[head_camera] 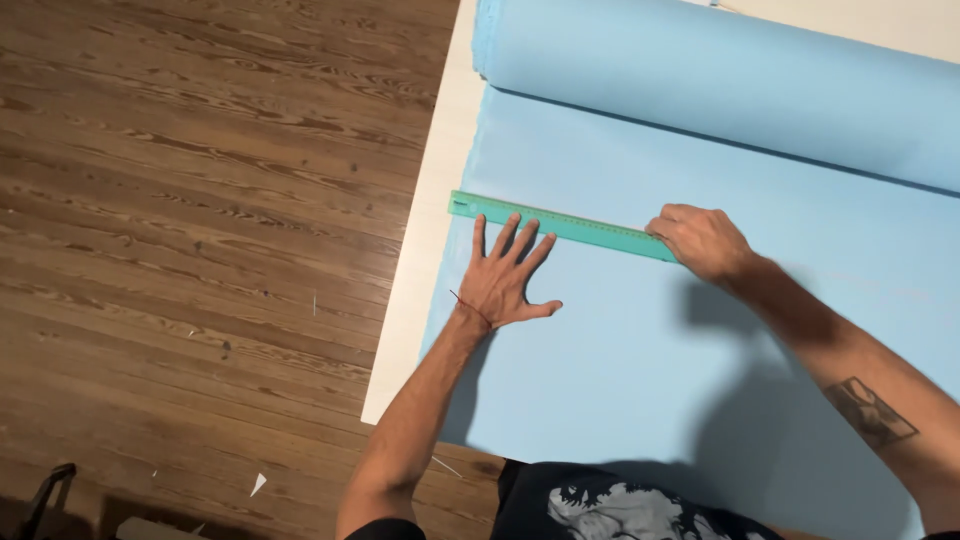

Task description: Measuring and marking a large sheet of blue material using a ruler and a marking tool on a workbench.

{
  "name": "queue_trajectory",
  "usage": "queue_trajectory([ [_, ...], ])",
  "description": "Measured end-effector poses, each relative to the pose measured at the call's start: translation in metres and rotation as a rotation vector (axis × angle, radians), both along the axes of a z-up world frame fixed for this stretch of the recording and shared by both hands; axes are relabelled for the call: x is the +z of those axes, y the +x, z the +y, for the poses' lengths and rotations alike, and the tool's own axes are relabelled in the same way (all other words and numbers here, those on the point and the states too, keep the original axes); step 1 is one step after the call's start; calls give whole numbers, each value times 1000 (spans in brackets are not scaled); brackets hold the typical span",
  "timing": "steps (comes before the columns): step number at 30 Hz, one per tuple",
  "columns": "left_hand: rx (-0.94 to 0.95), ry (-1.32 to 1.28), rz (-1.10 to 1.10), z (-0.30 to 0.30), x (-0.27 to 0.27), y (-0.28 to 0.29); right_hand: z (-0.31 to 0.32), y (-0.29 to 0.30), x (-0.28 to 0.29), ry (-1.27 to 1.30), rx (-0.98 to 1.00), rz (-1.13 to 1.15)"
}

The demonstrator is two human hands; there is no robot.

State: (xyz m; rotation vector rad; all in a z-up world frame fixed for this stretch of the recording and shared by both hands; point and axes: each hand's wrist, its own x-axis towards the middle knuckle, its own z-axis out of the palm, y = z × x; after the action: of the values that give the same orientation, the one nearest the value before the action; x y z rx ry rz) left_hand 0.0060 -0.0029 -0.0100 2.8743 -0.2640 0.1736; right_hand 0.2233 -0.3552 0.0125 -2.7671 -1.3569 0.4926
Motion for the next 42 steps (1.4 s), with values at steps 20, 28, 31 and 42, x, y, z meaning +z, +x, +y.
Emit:
queue_trajectory([
  [20,-5,-25,38,-2,-10,-3,304,-36,-25,512,125,147],
  [28,-85,-85,0,0,-13,-11,288,-149,-16,710,123,-204],
  [31,84,-795,22,-7,-1,-16,229,-190,-13,776,44,-284],
  [42,-114,-17,-230,-5,-17,-41,-63,-299,27,755,-533,-146],
])
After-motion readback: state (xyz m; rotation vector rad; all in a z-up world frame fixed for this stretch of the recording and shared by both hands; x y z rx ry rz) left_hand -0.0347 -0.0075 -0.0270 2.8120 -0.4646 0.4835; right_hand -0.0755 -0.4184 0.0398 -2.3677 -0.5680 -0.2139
